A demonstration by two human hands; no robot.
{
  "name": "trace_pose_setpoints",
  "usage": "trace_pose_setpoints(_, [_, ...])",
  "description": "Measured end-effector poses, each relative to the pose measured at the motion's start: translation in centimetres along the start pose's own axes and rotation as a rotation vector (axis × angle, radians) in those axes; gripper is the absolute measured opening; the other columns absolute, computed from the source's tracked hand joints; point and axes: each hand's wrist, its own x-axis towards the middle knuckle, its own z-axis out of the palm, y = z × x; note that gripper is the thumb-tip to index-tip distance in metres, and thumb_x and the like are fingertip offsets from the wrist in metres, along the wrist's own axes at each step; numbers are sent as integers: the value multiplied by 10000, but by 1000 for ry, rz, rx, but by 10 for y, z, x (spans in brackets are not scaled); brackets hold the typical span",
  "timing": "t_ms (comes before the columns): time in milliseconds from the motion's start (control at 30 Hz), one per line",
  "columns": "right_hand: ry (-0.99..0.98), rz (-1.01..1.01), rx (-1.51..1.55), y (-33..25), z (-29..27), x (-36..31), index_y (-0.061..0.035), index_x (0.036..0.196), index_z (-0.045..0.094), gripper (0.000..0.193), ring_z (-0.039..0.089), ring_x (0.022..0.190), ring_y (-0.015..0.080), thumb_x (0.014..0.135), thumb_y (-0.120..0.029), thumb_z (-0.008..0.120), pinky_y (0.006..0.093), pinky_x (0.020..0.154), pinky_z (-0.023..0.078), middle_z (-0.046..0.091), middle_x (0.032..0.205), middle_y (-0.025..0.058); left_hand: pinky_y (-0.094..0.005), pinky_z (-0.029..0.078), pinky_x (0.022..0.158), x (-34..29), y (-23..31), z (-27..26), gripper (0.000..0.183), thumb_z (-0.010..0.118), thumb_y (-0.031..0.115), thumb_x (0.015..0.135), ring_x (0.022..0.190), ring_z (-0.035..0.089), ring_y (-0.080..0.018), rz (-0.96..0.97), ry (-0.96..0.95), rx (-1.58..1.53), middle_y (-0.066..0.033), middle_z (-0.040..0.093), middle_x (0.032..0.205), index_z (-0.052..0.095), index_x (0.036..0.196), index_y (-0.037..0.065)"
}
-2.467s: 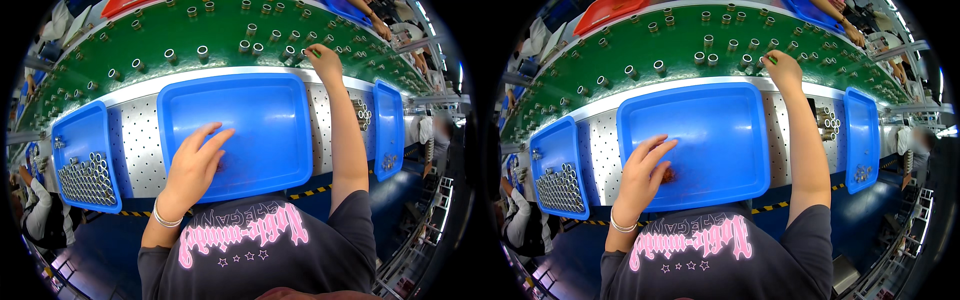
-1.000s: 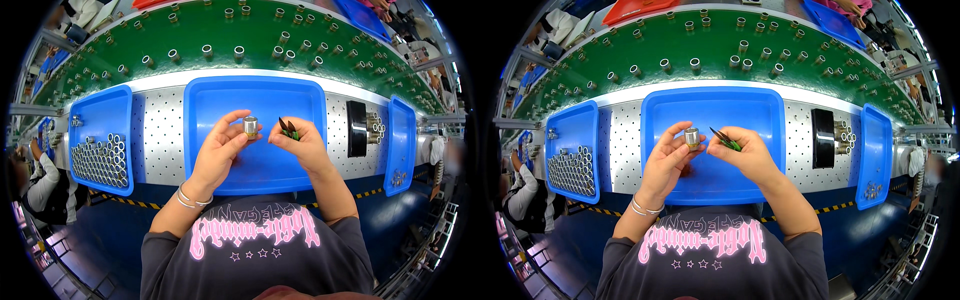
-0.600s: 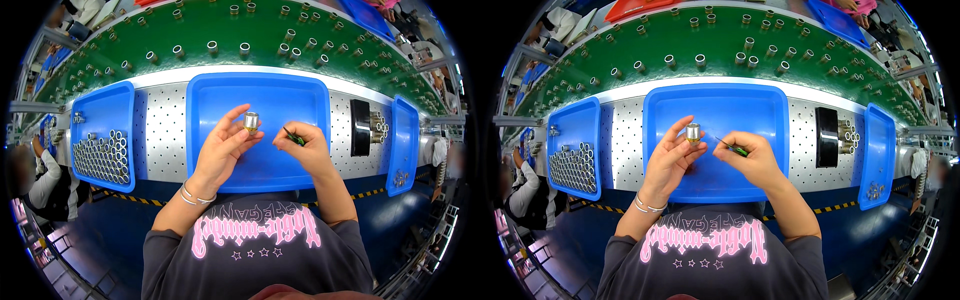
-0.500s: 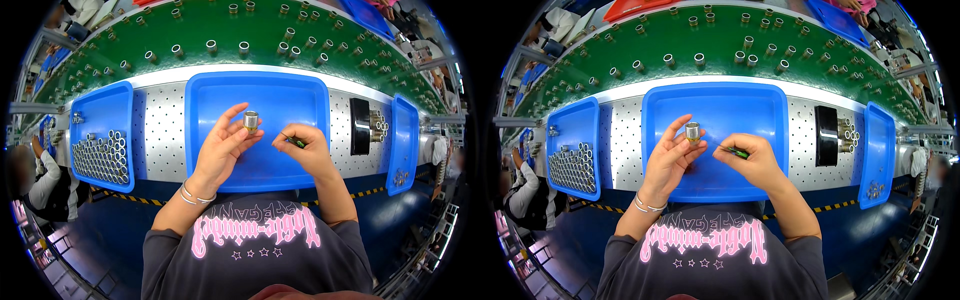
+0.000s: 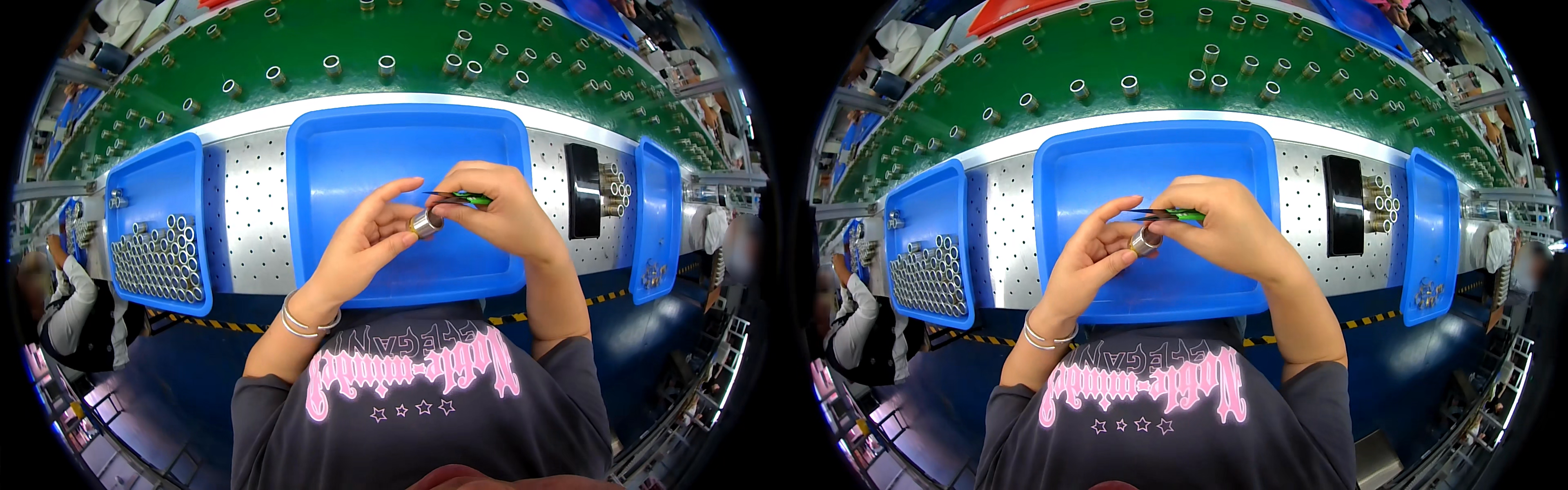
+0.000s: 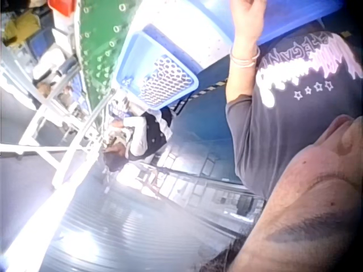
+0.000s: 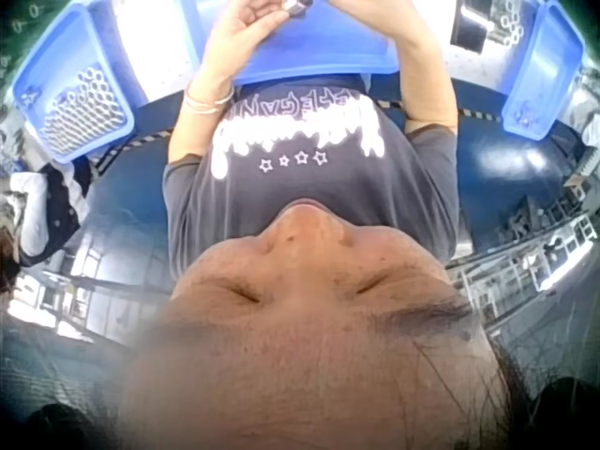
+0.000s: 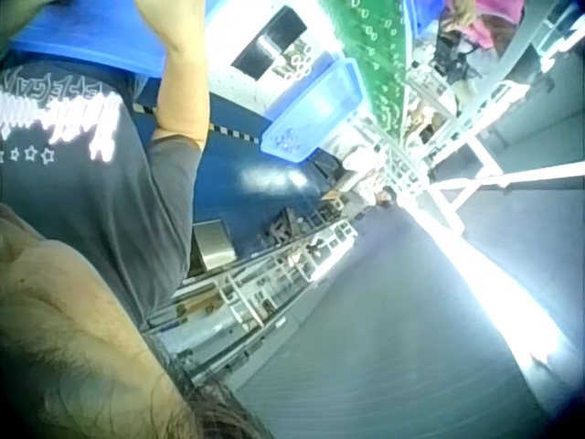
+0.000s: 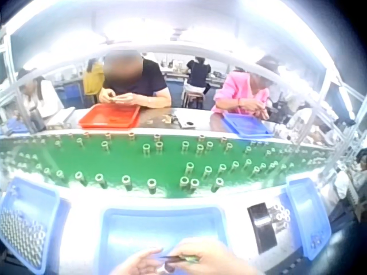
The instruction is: The person uses a pair of pliers to manipulate small cylindrical metal parts, likely crimping or adjusting them. They repeatedly pick up a part from a blue tray, work on it with the tool, and place it onto a green pegboard. The process is repetitive and performed one item at a time.
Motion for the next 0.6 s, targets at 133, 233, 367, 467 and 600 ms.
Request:
trace_pose_setpoints(133, [67,44,37,-2,0,0,-13,886,627,135,607,726,170,754,-36,644,281,653,474,627,802,86,-339,454,900,0,-1,-2,539,552,42,864,1015,579,-227,-69,-7,-114,-164,576,1102,312,1346,15])
trace_pose_setpoints(233, [91,6,91,2,2,0,-10,869,627,117,604,723,162,758,-41,648,276,632,467,628,796,78,-350,458,902,1,-1,-2,546,563,53,861,1019,576,-231,-69,-5,-131,-165,575,1101,313,1345,17])
trace_pose_setpoints(367, [1,-75,62,5,3,2,-13,877,620,112,590,700,154,771,-38,644,257,613,452,623,785,66,-350,462,899,2,-5,-2,556,570,56,856,1026,572,-235,-68,-30,-108,-160,576,1099,314,1348,21])
trace_pose_setpoints(467, [39,37,16,4,0,3,-15,886,612,108,573,689,129,785,-40,640,240,607,439,615,772,52,-349,464,897,3,-4,-2,554,576,57,852,1029,571,-234,-85,2,-172,-155,574,1101,325,1345,25])
trace_pose_setpoints(600, [147,121,258,6,0,-1,-6,859,601,73,541,685,84,808,-51,628,220,608,424,596,751,28,-313,458,887,2,1,-5,490,587,38,848,975,593,-209,-103,107,-271,-126,587,1065,403,1302,25])
